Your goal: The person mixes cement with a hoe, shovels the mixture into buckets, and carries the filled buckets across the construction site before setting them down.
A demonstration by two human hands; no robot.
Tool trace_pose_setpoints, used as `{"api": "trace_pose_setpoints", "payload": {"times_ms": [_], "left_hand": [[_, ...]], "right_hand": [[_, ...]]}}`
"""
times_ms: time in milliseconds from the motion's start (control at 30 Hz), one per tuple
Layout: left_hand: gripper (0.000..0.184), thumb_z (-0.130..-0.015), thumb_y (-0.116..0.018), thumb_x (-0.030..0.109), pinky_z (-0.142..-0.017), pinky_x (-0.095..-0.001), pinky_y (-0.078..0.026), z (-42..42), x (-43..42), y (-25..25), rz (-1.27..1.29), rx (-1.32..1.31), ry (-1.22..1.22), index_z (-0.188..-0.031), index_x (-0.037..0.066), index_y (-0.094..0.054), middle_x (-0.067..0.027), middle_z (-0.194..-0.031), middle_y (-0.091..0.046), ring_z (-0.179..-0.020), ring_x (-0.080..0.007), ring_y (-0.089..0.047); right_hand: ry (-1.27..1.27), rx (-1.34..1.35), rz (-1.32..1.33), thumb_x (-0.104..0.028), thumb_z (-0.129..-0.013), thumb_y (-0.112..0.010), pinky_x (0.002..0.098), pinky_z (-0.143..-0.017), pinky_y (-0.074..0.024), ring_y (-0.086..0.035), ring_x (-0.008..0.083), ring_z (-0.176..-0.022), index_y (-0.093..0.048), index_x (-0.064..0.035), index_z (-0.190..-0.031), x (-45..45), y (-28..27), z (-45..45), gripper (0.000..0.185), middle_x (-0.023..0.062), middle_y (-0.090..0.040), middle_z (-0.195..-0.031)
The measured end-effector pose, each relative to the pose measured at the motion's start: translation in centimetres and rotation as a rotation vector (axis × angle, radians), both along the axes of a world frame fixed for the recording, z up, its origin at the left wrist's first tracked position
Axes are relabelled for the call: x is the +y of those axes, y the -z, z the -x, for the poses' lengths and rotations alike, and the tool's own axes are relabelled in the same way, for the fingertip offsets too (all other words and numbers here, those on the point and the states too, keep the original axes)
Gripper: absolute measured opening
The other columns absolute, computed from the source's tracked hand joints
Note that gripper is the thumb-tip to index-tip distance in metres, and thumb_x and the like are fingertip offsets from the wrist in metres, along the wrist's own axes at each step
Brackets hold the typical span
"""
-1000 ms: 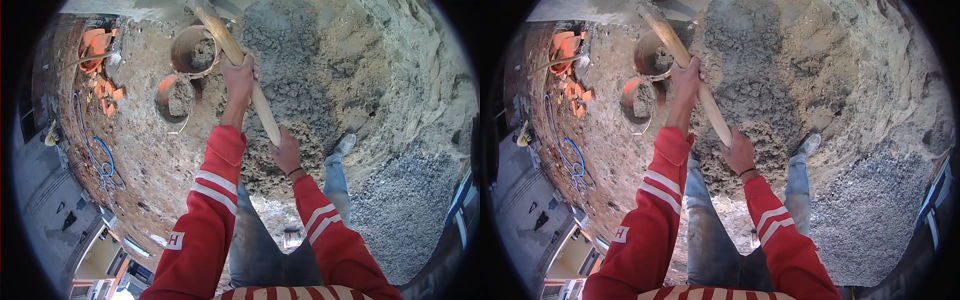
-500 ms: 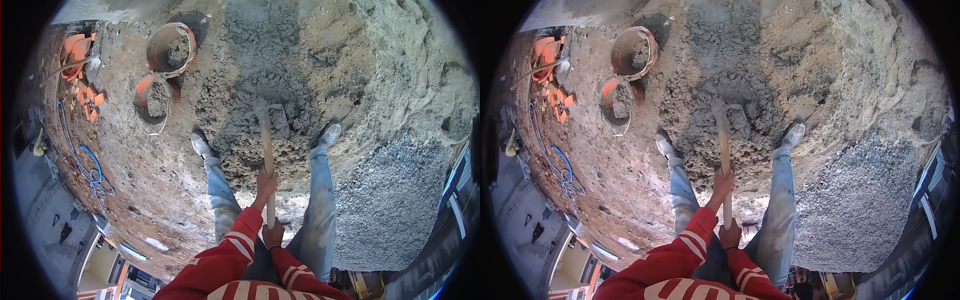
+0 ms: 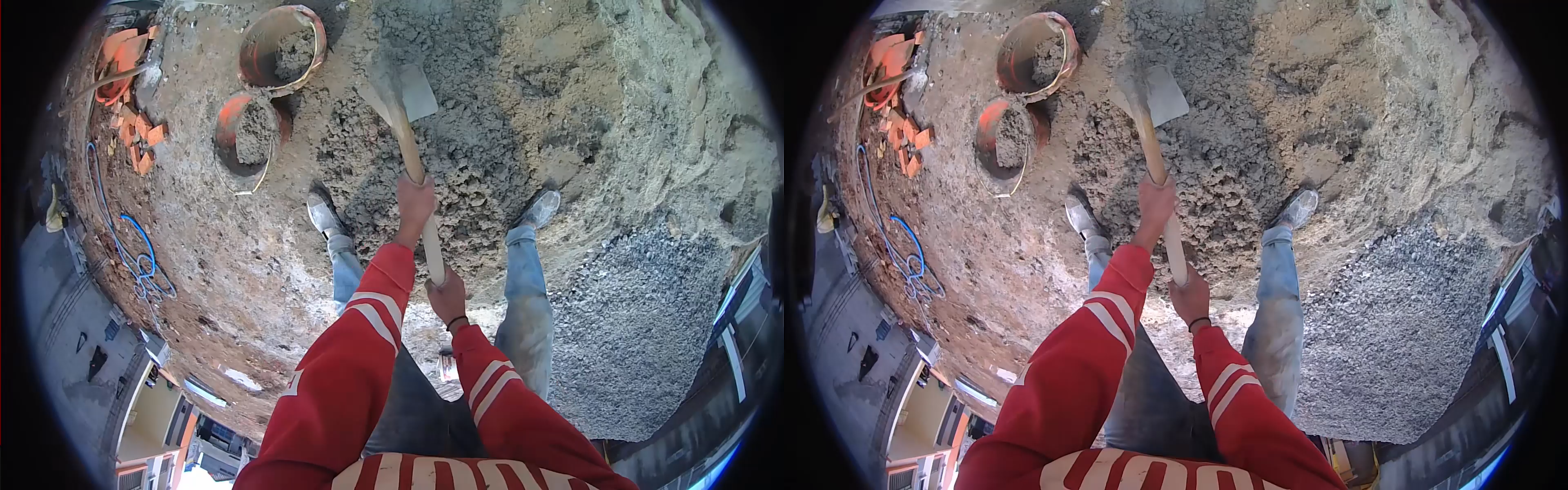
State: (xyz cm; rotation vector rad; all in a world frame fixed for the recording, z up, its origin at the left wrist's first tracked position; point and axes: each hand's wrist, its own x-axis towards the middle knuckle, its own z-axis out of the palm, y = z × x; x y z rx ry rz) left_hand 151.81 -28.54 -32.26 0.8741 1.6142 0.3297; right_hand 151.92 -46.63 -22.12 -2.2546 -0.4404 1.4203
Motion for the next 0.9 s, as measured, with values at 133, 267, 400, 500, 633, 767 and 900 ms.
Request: {"api": "trace_pose_setpoints", "payload": {"times_ms": [133, 267, 400, 500, 633, 767, 900], "left_hand": [[0.023, -0.083, -0.066, 0.014, -0.042, -0.0322, -0.047, 6.5, -18.3, 4.6, 0.481, 0.156, 0.127, -0.094, -0.004, -0.055, -0.0065, -0.062, -0.057, -0.046, -0.0161, -0.056], [0.020, -0.082, -0.065, 0.012, -0.041, -0.0310, -0.046, 6.3, -19.0, -3.6, 0.445, 0.098, -0.027, -0.092, -0.001, -0.053, -0.0070, -0.063, -0.056, -0.046, -0.0153, -0.056], [0.018, -0.083, -0.064, 0.011, -0.039, -0.0295, -0.044, 7.0, -12.8, -6.7, 0.285, 0.045, -0.062, -0.089, 0.001, -0.050, -0.0066, -0.063, -0.056, -0.044, -0.0143, -0.055], [0.016, -0.085, -0.065, 0.011, -0.041, -0.0287, -0.044, 5.0, -1.1, -10.1, 0.176, -0.090, -0.083, -0.087, 0.001, -0.052, -0.0053, -0.062, -0.055, -0.043, -0.0129, -0.053], [0.018, -0.088, -0.063, 0.013, -0.041, -0.0272, -0.043, 2.0, 11.6, -9.7, -0.085, -0.214, -0.166, -0.079, 0.001, -0.052, -0.0036, -0.059, -0.053, -0.044, -0.0115, -0.052], [0.016, -0.086, -0.063, 0.011, -0.042, -0.0301, -0.043, 2.6, 8.2, -2.6, -0.151, -0.029, -0.070, -0.081, 0.000, -0.053, -0.0050, -0.059, -0.055, -0.046, -0.0140, -0.053], [0.028, -0.079, -0.071, 0.018, -0.046, -0.0343, -0.049, 5.9, -9.7, 5.4, 0.321, 0.302, 0.035, -0.087, -0.005, -0.056, -0.0125, -0.063, -0.062, -0.053, -0.0198, -0.063]], "right_hand": [[-0.071, -0.023, 0.389, -0.014, -0.070, -0.064, 0.0475, -0.077, -0.0513, -0.064, 0.0430, -0.086, -0.064, -0.0002, -0.099, -9.5, -5.5, 4.2, 0.032, 0.0254, -0.066, -0.086], [-0.123, -0.103, 0.392, -0.011, -0.070, -0.065, 0.0491, -0.075, -0.0516, -0.065, 0.0429, -0.080, -0.064, -0.0004, -0.095, -14.8, -7.9, 6.8, 0.027, 0.0242, -0.066, -0.081], [-0.111, -0.077, 0.259, -0.010, -0.071, -0.067, 0.0483, -0.069, -0.0514, -0.065, 0.0420, -0.076, -0.063, -0.0002, -0.093, -10.9, -7.4, 6.6, 0.024, 0.0229, -0.066, -0.076], [-0.046, -0.054, -0.005, -0.011, -0.072, -0.070, 0.0439, -0.064, -0.0527, -0.066, 0.0399, -0.072, -0.062, -0.0049, -0.096, -4.3, -3.6, 4.0, 0.026, 0.0194, -0.066, -0.073], [0.006, 0.001, -0.245, -0.006, -0.075, -0.068, 0.0390, -0.064, -0.0521, -0.067, 0.0345, -0.071, -0.063, -0.0028, -0.105, 5.4, 0.2, 1.3, 0.031, 0.0197, -0.066, -0.076], [0.103, 0.115, -0.176, -0.007, -0.075, -0.066, 0.0342, -0.064, -0.0487, -0.059, 0.0186, -0.065, -0.062, 0.0016, -0.101, 3.3, 1.6, 3.0, 0.028, 0.0115, -0.061, -0.071], [0.049, 0.127, 0.214, -0.009, -0.070, -0.066, 0.0366, -0.060, -0.0459, -0.055, 0.0200, -0.060, -0.061, 0.0016, -0.084, -9.7, -1.7, 5.2, 0.018, 0.0099, -0.056, -0.065]]}}
